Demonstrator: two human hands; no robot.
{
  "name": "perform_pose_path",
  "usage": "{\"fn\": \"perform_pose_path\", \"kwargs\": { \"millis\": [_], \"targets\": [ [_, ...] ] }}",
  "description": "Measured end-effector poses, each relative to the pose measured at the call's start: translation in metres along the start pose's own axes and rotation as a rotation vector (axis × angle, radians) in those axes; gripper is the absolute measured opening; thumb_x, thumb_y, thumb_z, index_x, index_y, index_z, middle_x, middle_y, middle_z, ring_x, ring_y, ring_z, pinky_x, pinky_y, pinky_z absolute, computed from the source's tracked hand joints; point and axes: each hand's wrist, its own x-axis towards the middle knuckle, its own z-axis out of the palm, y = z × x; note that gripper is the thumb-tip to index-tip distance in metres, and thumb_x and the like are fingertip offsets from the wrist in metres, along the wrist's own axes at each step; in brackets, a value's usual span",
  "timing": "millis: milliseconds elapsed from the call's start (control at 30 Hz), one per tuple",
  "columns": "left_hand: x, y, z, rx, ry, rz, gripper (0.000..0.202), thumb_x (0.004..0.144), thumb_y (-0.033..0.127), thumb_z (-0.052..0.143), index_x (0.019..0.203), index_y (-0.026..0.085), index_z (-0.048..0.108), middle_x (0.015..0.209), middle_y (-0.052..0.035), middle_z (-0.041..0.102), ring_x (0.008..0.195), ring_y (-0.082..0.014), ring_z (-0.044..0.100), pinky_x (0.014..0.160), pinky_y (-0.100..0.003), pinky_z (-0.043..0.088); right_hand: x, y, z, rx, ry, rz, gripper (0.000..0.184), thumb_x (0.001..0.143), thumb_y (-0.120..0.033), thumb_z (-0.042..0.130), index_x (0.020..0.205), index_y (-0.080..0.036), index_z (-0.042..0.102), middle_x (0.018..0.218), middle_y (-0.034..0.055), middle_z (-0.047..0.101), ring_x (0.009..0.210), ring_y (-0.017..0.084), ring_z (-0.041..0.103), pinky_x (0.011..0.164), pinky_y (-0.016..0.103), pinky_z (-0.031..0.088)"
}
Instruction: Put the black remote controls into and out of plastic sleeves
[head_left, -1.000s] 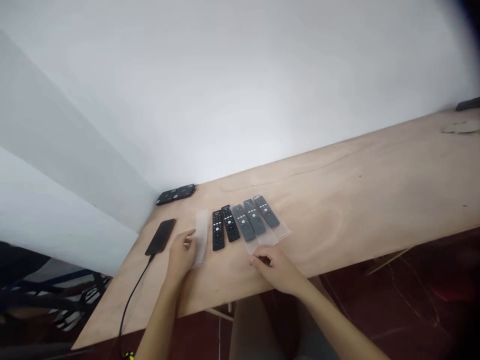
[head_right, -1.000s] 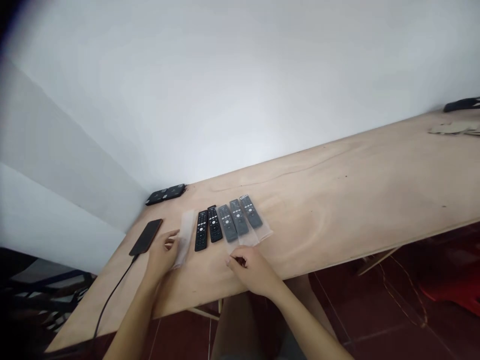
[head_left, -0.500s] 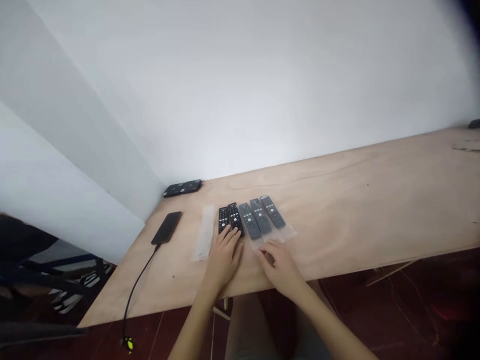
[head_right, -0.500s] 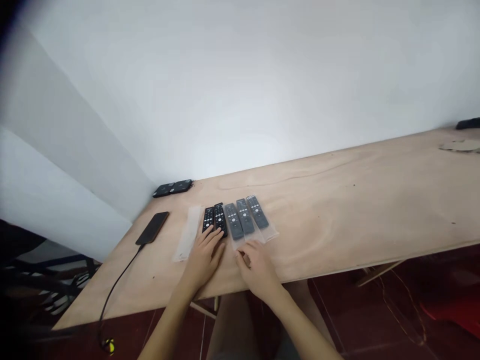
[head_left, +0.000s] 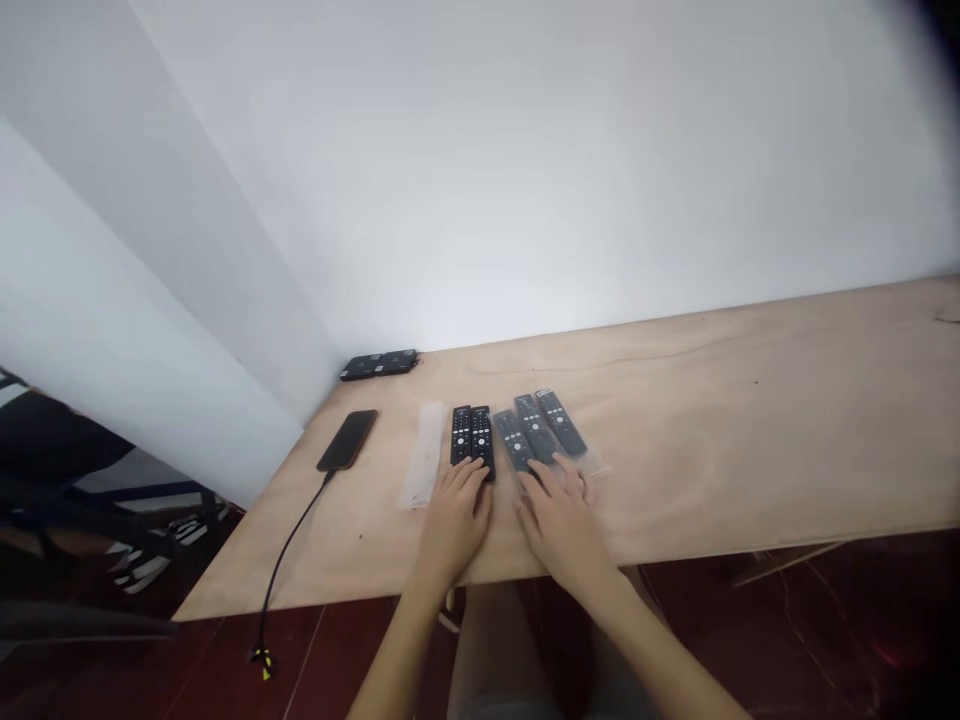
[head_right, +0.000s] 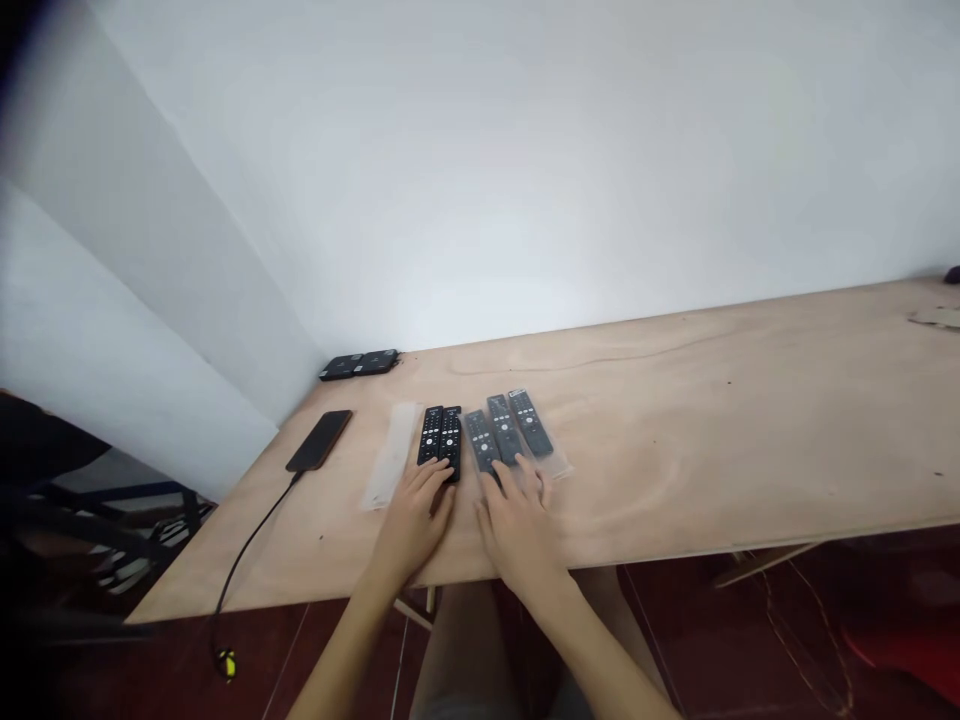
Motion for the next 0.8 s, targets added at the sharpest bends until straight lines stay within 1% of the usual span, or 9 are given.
{"fn": "perform_pose_path", "kwargs": {
  "millis": [100, 167, 267, 367, 400, 500, 567, 700, 800],
  "targets": [
    [-0.001, 0.006, -0.006, -0.006, 0.011, 0.045, 0.032, 0.107, 0.020, 0.058, 0.136, 0.024, 0.072, 0.143, -0.0122, 0.074, 0.146, -0.0352, 0.061, 0.124, -0.063, 0.049, -0.020, 0.012, -0.021, 0.028, -0.001, 0.053, 0.019, 0.106, -0.022, 0.063, 0.120, -0.030, 0.074, 0.140, 0.0099, 0.075, 0.149, 0.044, 0.049, 0.118, 0.068, 0.035],
    [-0.001, 0.012, -0.011, -0.031, -0.007, 0.103, 0.035, 0.108, 0.021, 0.060, 0.142, 0.025, 0.068, 0.147, -0.0120, 0.072, 0.148, -0.0336, 0.059, 0.125, -0.061, 0.048, -0.034, 0.030, -0.039, 0.094, -0.053, 0.049, 0.019, 0.105, -0.021, 0.063, 0.117, -0.031, 0.074, 0.138, 0.0077, 0.076, 0.148, 0.042, 0.051, 0.115, 0.066, 0.038],
    [-0.001, 0.023, -0.016, -0.105, -0.097, 0.217, 0.048, 0.104, 0.030, 0.072, 0.151, 0.026, 0.061, 0.152, -0.0120, 0.069, 0.151, -0.0341, 0.056, 0.126, -0.060, 0.048, -0.046, 0.065, -0.067, 0.260, -0.152, 0.002, 0.019, 0.103, -0.021, 0.066, 0.115, -0.030, 0.076, 0.139, 0.0079, 0.076, 0.143, 0.039, 0.057, 0.116, 0.064, 0.042],
    [0.001, 0.032, -0.015, -0.185, -0.215, 0.268, 0.065, 0.096, 0.038, 0.084, 0.154, 0.026, 0.058, 0.154, -0.0125, 0.067, 0.147, -0.0352, 0.059, 0.123, -0.058, 0.051, -0.045, 0.090, -0.088, 0.466, -0.275, -0.043, 0.026, 0.105, -0.021, 0.065, 0.125, -0.032, 0.077, 0.144, 0.0070, 0.075, 0.144, 0.033, 0.060, 0.121, 0.060, 0.045],
    [0.001, 0.034, -0.014, -0.208, -0.252, 0.262, 0.064, 0.095, 0.037, 0.085, 0.153, 0.027, 0.060, 0.152, -0.0121, 0.068, 0.143, -0.0345, 0.062, 0.120, -0.056, 0.053, -0.044, 0.094, -0.093, 0.521, -0.309, -0.050, 0.030, 0.106, -0.021, 0.064, 0.130, -0.034, 0.077, 0.145, 0.0060, 0.075, 0.145, 0.032, 0.060, 0.123, 0.058, 0.046],
    [0.001, 0.035, -0.015, -0.261, -0.323, 0.198, 0.047, 0.101, 0.030, 0.079, 0.146, 0.030, 0.066, 0.139, -0.0096, 0.074, 0.129, -0.0309, 0.069, 0.112, -0.051, 0.058, -0.036, 0.098, -0.099, 0.620, -0.361, -0.043, 0.039, 0.107, -0.024, 0.063, 0.143, -0.037, 0.072, 0.150, 0.0042, 0.072, 0.147, 0.030, 0.059, 0.127, 0.056, 0.045],
    [-0.004, 0.031, -0.018, -0.283, -0.318, 0.135, 0.042, 0.104, 0.026, 0.074, 0.144, 0.031, 0.067, 0.137, -0.0093, 0.073, 0.127, -0.0294, 0.069, 0.110, -0.048, 0.059, -0.032, 0.099, -0.099, 0.640, -0.300, 0.004, 0.039, 0.108, -0.028, 0.063, 0.145, -0.037, 0.071, 0.152, 0.0052, 0.070, 0.147, 0.032, 0.060, 0.127, 0.056, 0.046],
    [-0.018, 0.018, -0.026, -0.273, -0.215, 0.036, 0.052, 0.104, 0.020, 0.069, 0.154, 0.033, 0.060, 0.141, -0.0102, 0.066, 0.133, -0.0293, 0.065, 0.116, -0.048, 0.056, -0.029, 0.101, -0.090, 0.615, -0.071, 0.154, 0.029, 0.107, -0.040, 0.066, 0.133, -0.033, 0.077, 0.140, 0.0086, 0.076, 0.137, 0.035, 0.066, 0.123, 0.060, 0.049],
    [-0.025, 0.012, -0.030, -0.247, -0.183, 0.004, 0.054, 0.105, 0.021, 0.067, 0.157, 0.034, 0.057, 0.141, -0.0106, 0.063, 0.135, -0.0294, 0.063, 0.117, -0.048, 0.055, -0.028, 0.096, -0.080, 0.650, -0.041, 0.177, 0.025, 0.105, -0.043, 0.071, 0.125, -0.031, 0.079, 0.135, 0.0100, 0.076, 0.135, 0.034, 0.066, 0.123, 0.058, 0.048]
  ]
}}
